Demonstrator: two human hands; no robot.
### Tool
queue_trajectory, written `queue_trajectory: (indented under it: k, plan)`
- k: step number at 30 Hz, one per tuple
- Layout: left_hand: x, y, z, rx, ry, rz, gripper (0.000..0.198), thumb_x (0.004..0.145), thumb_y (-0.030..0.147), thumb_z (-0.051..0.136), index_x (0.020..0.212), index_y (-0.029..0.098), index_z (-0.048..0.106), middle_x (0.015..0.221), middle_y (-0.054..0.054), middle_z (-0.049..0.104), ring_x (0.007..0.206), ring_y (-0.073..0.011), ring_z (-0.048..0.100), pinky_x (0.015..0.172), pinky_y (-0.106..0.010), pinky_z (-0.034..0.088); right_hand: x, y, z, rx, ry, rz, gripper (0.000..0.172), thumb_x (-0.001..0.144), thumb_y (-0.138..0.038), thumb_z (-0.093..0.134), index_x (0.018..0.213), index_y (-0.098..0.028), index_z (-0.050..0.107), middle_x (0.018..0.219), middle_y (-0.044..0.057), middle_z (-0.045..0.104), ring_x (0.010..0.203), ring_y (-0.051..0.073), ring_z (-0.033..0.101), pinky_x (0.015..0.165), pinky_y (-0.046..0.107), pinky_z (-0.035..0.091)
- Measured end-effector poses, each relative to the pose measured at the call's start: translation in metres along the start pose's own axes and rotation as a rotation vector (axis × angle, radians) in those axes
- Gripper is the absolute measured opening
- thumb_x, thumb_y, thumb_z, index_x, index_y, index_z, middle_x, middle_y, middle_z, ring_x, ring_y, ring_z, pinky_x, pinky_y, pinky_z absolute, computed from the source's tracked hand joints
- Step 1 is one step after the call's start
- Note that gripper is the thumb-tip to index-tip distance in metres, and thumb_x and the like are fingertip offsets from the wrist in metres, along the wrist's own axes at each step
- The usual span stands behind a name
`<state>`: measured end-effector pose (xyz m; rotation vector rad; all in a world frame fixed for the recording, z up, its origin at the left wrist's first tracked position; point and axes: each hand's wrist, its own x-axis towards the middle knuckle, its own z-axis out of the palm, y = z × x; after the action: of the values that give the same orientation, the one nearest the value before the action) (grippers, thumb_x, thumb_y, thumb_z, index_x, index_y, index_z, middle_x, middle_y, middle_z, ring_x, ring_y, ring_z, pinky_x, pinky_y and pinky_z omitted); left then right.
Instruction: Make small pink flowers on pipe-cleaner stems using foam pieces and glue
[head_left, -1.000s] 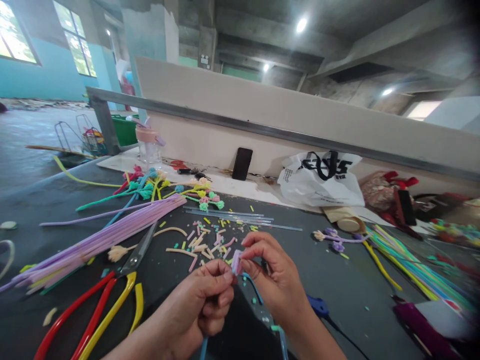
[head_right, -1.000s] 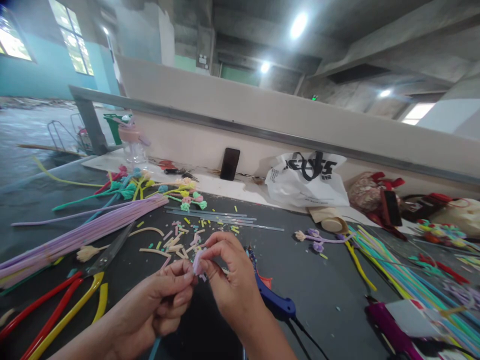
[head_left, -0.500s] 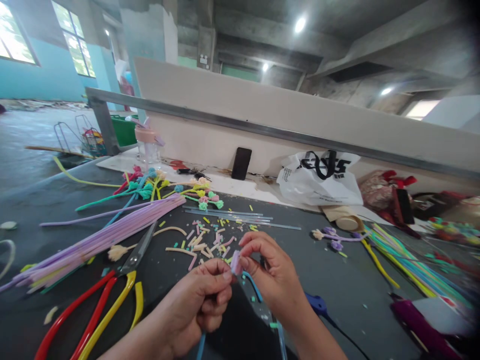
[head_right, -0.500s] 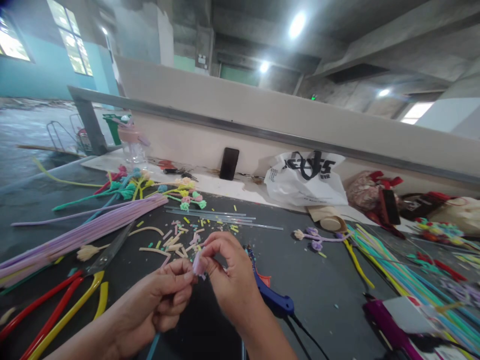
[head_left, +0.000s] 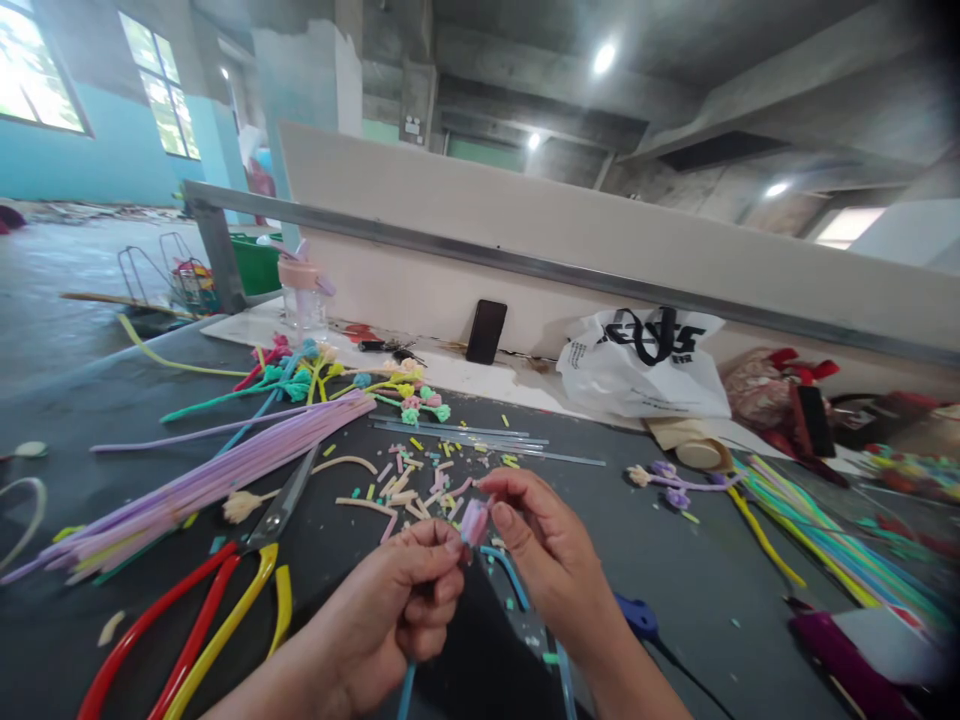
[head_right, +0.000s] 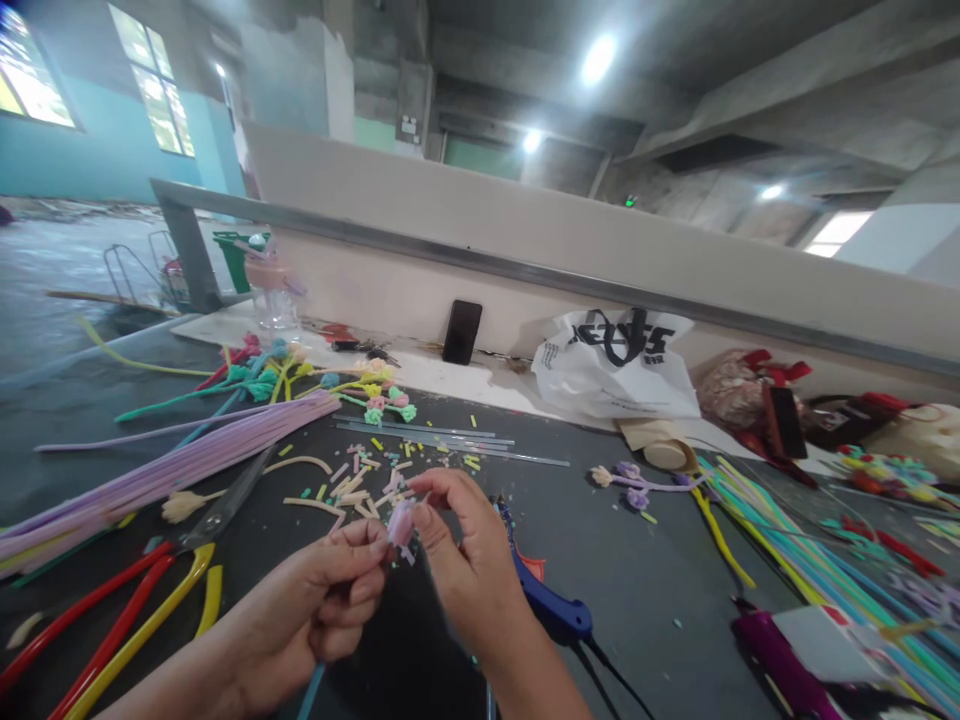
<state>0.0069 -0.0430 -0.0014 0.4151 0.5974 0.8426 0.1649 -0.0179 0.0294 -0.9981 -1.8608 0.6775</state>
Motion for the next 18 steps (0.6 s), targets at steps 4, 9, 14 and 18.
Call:
queue_trajectory:
  k: [4, 9, 14, 18]
  plan:
    - [-0.002, -0.001, 0.0, -0.013, -0.012, 0.006, 0.014, 0.076, 0.02, 0.057, 0.072, 0.02, 0.043, 0.048, 0.008, 0.038, 0.037, -0.0022, 0.013, 0.034, -0.015, 0.005, 0.002, 0.0, 0.001, -0.014, -0.037, 0.002, 0.019, 0.082, -0.027, 0.056, 0.101, -0.023, 0.058, 0.098, 0.005, 0.058, 0.084, 0.017, 0.055, 0.077, 0.029, 0.046]
    - [-0.002, 0.0, 0.001, -0.001, -0.025, 0.006, 0.016, 0.075, 0.02, 0.058, 0.07, 0.019, 0.043, 0.047, 0.008, 0.039, 0.036, -0.0021, 0.014, 0.034, -0.016, 0.005, 0.003, 0.0, 0.002, -0.001, -0.043, -0.017, 0.018, 0.081, -0.026, 0.058, 0.098, -0.024, 0.06, 0.101, 0.004, 0.057, 0.087, 0.017, 0.055, 0.08, 0.029, 0.044]
    - [-0.002, 0.0, 0.007, 0.063, 0.097, 0.123, 0.015, 0.073, 0.022, 0.062, 0.069, 0.017, 0.049, 0.053, 0.004, 0.048, 0.037, -0.0016, 0.026, 0.035, -0.015, 0.013, 0.001, 0.0, 0.0, 0.065, -0.022, 0.05, 0.021, 0.085, -0.032, 0.051, 0.103, -0.022, 0.057, 0.096, 0.005, 0.058, 0.085, 0.017, 0.054, 0.077, 0.029, 0.045]
    - [-0.004, -0.001, 0.01, 0.067, 0.099, 0.236, 0.013, 0.069, 0.019, 0.067, 0.07, 0.014, 0.055, 0.063, 0.0, 0.058, 0.052, -0.0057, 0.047, 0.05, -0.017, 0.034, 0.0, 0.0, -0.001, 0.076, 0.006, 0.11, 0.021, 0.086, -0.034, 0.05, 0.1, -0.022, 0.058, 0.093, 0.004, 0.059, 0.081, 0.016, 0.055, 0.075, 0.028, 0.044]
